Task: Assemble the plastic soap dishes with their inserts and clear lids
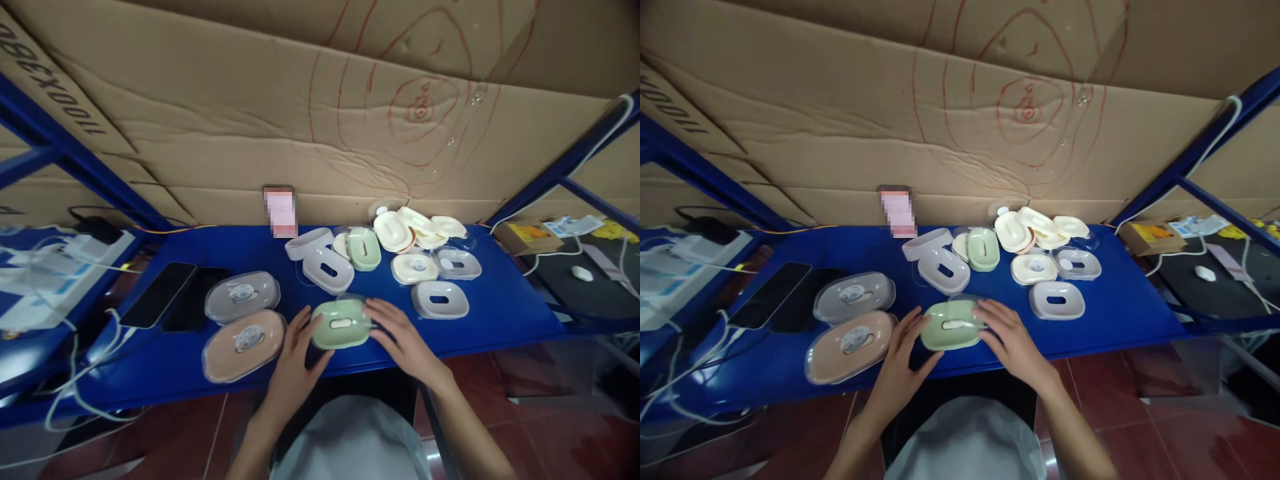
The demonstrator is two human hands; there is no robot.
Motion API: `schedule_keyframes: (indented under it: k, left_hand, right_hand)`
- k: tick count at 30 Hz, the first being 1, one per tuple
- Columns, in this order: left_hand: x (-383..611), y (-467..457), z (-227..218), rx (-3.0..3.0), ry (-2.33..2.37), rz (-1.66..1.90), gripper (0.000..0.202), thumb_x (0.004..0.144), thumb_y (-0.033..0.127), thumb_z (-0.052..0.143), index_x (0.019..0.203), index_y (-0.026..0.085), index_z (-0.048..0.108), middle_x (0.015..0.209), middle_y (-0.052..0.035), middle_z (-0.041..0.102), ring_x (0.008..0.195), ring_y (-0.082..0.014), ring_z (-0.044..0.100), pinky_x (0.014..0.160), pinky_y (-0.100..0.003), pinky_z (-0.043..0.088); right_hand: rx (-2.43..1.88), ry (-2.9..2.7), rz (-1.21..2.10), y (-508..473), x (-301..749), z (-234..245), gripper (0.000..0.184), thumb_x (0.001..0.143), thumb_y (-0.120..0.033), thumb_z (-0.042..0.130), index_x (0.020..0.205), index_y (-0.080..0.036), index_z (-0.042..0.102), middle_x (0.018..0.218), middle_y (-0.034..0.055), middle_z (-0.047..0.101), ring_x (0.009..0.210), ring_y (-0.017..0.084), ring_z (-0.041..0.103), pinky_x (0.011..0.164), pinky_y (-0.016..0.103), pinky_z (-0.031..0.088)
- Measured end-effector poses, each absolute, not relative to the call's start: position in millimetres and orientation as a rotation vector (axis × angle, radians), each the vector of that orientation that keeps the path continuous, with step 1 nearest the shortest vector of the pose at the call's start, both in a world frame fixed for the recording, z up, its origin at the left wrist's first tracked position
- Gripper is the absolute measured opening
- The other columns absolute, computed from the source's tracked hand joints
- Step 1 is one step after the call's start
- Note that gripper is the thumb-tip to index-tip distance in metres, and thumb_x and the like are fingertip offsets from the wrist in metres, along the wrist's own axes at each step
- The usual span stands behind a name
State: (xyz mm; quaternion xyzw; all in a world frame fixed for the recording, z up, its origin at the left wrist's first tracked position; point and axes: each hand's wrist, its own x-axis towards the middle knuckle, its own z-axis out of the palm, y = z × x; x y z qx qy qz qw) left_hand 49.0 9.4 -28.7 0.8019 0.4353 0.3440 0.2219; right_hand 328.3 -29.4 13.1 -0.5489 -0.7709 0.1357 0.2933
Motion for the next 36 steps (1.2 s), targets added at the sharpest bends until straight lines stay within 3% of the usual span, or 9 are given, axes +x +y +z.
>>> schedule_keyframes:
  k: [4,7,11,18,30,33,36]
  left_hand:
    - [49,12,-30,2.186,1.209,0.875,0.076,0.1,0.032,0.07,0.165,0.035,0.031,0.163,-0.0144,0.046,0.151,-0.0338,0.05,0.119,-0.055,0.05]
    - [48,14,-32,2.187,1.209,0.855,0.076,0.1,0.034,0.069,0.165,0.035,0.031,0.161,-0.0151,0.048,0.149,-0.034,0.052,0.119,-0.055,0.051]
    - [47,15,-34,2.204,1.242,0.84,0.073,0.1,0.038,0.069,0.164,0.034,0.034,0.159,-0.0154,0.05,0.147,-0.0349,0.054,0.117,-0.056,0.052]
    - [48,15,-36,2.22,1.256,0.825,0.071,0.102,0.039,0.066,0.165,0.033,0.032,0.162,-0.0154,0.05,0.149,-0.0344,0.053,0.116,-0.055,0.054]
    - [52,14,-32,2.184,1.261,0.773,0.074,0.101,0.048,0.067,0.165,0.037,0.031,0.161,-0.013,0.051,0.148,-0.0321,0.054,0.119,-0.053,0.051]
    - [55,16,-31,2.194,1.253,0.8,0.075,0.1,0.05,0.068,0.164,0.036,0.033,0.16,-0.0134,0.051,0.147,-0.0331,0.054,0.118,-0.055,0.051]
    - [59,17,-29,2.19,1.257,0.831,0.075,0.099,0.05,0.069,0.164,0.036,0.034,0.161,-0.0132,0.051,0.148,-0.0333,0.054,0.118,-0.055,0.051]
  right_hand:
    - [-1.369,-2.293,0.238,-30,302,14,0.052,0.108,-0.023,0.056,0.16,-0.03,0.049,0.161,0.0074,0.056,0.156,0.028,0.044,0.126,0.059,0.043]
    - [-1.334,-2.386,0.162,-26,294,6,0.06,0.107,-0.016,0.056,0.163,-0.031,0.043,0.164,0.0059,0.052,0.159,0.028,0.038,0.13,0.065,0.033]
    - [-1.261,-2.469,0.151,-22,302,1,0.069,0.104,-0.006,0.055,0.165,-0.032,0.039,0.169,0.0046,0.044,0.161,0.026,0.035,0.132,0.065,0.027]
    - [-1.214,-2.562,0.137,-22,305,0,0.067,0.103,-0.002,0.05,0.164,-0.031,0.041,0.17,0.0048,0.043,0.161,0.025,0.033,0.133,0.066,0.021]
    - [-1.192,-2.489,0.189,-9,318,-1,0.046,0.106,-0.026,0.064,0.152,-0.029,0.058,0.157,0.0083,0.06,0.154,0.024,0.047,0.132,0.058,0.029]
    - [-1.183,-2.522,0.137,-3,321,1,0.051,0.103,-0.033,0.07,0.152,-0.027,0.058,0.155,0.0101,0.061,0.152,0.025,0.049,0.131,0.055,0.032]
    - [-1.153,-2.55,0.06,2,325,0,0.055,0.102,-0.031,0.071,0.155,-0.025,0.056,0.155,0.0111,0.061,0.152,0.024,0.049,0.13,0.053,0.035]
